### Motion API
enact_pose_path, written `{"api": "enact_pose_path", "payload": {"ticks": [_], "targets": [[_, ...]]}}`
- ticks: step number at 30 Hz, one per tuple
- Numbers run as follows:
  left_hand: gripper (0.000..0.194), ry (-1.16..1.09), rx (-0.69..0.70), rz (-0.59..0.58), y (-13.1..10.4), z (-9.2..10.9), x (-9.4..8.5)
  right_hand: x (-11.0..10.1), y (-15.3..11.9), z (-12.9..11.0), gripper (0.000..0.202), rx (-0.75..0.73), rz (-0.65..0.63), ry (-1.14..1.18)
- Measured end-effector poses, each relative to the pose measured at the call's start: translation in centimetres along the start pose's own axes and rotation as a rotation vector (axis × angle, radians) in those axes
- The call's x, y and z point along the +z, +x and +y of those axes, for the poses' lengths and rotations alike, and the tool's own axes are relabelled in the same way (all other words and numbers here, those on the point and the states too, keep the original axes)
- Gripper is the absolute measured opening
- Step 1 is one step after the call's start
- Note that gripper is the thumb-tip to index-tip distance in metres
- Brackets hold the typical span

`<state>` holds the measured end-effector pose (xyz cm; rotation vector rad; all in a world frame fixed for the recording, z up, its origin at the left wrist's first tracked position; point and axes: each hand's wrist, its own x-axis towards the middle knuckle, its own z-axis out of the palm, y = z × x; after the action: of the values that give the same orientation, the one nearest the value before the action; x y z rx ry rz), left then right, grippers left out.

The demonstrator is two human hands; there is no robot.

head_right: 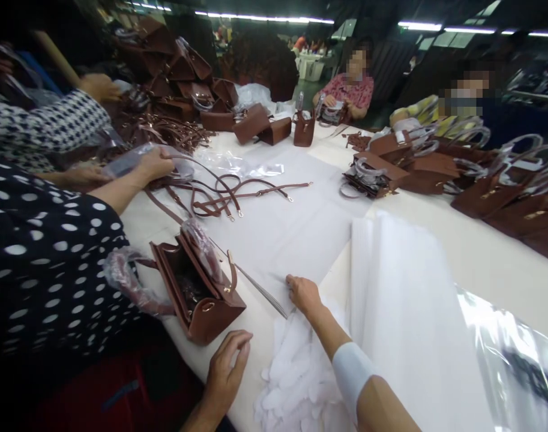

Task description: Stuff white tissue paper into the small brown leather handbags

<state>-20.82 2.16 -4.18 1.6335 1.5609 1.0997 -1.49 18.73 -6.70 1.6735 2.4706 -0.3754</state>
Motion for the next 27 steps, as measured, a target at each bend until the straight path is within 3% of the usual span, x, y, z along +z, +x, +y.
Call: {"api": "enact_pose_path", "payload": {"ticks": [4, 10, 14, 18, 22, 27], "targets": [[0.019, -0.020, -0.058, -0.073, 2.4, 0.4, 1.6, -1.5, 0.9, 1.9, 0.031, -0.016, 0.003, 0.108], [0.029, 0.287, 0.088, -0.083, 5.8, 0.7, 4.6, -3.4, 1.6, 2.9, 0.036, -0.067, 0.099, 0.296], [0.049, 0.630, 0.073, -0.297, 10.1, 1.2, 8.3, -2.6, 0.7, 3.0, 0.038, -0.071, 0.195, 0.490], [0.025, 0.765, -0.022, -0.452, 13.9, 1.4, 10.9, -1.5, -1.1, 3.6, 0.030, 0.039, 0.313, 0.689], [0.022, 0.761, -0.064, -0.488, 16.0, 1.0, 11.1, -1.4, -3.4, 4.9, 0.022, 0.178, 0.407, 0.881], [0.015, 0.692, -0.186, -0.505, 18.2, 0.1, 9.4, -1.5, -5.4, 6.1, 0.023, 0.325, 0.402, 1.173]]}}
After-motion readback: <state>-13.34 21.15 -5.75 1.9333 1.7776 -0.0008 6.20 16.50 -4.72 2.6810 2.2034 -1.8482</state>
